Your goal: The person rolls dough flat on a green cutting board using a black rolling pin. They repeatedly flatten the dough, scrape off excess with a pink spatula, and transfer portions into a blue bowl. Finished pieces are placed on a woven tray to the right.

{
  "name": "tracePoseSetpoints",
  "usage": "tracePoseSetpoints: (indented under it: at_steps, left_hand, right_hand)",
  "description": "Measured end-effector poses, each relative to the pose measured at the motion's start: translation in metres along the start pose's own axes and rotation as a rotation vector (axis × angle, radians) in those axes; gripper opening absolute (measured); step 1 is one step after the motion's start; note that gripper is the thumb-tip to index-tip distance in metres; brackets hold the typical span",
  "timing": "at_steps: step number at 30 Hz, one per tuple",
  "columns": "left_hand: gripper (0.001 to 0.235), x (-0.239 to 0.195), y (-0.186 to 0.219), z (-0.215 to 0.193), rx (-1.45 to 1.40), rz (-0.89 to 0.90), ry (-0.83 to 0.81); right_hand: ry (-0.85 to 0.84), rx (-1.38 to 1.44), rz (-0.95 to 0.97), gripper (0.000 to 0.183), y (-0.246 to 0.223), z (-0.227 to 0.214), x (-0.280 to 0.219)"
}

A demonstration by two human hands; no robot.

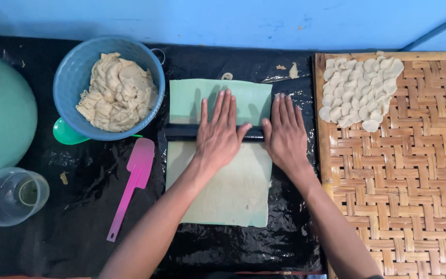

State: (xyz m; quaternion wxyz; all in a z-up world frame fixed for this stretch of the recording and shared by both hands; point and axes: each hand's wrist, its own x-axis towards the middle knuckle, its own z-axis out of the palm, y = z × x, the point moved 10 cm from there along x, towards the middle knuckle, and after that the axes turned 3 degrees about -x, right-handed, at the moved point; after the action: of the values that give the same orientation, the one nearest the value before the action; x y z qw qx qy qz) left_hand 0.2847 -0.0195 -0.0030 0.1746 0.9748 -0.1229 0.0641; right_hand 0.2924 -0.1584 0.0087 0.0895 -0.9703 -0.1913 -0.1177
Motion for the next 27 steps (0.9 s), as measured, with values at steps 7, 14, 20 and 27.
tracePoseSetpoints:
  at_steps: [7, 14, 20, 27]
  left_hand:
    - [0.079, -0.025, 0.009, -0.007, -0.001, 0.030, 0.027]
    - [0.075, -0.119, 0.042, -0.022, -0.158, 0.005, -0.088]
    - [0.076, -0.091, 0.033, -0.013, -0.174, -0.022, -0.080]
    - [0.077, -0.001, 0.003, -0.002, -0.032, -0.013, -0.038]
  right_hand:
    - [-0.008, -0.007, 0.004, 0.062, -0.017, -0.017, -0.021]
    - [-0.075, 0.006, 0.079, 0.067, -0.042, -0.023, -0.114]
    - [-0.103, 0.025, 0.067, 0.066, -0.033, -0.020, -0.084]
    - [-0.070, 0.004, 0.026, 0.069, -0.004, 0.005, -0.002]
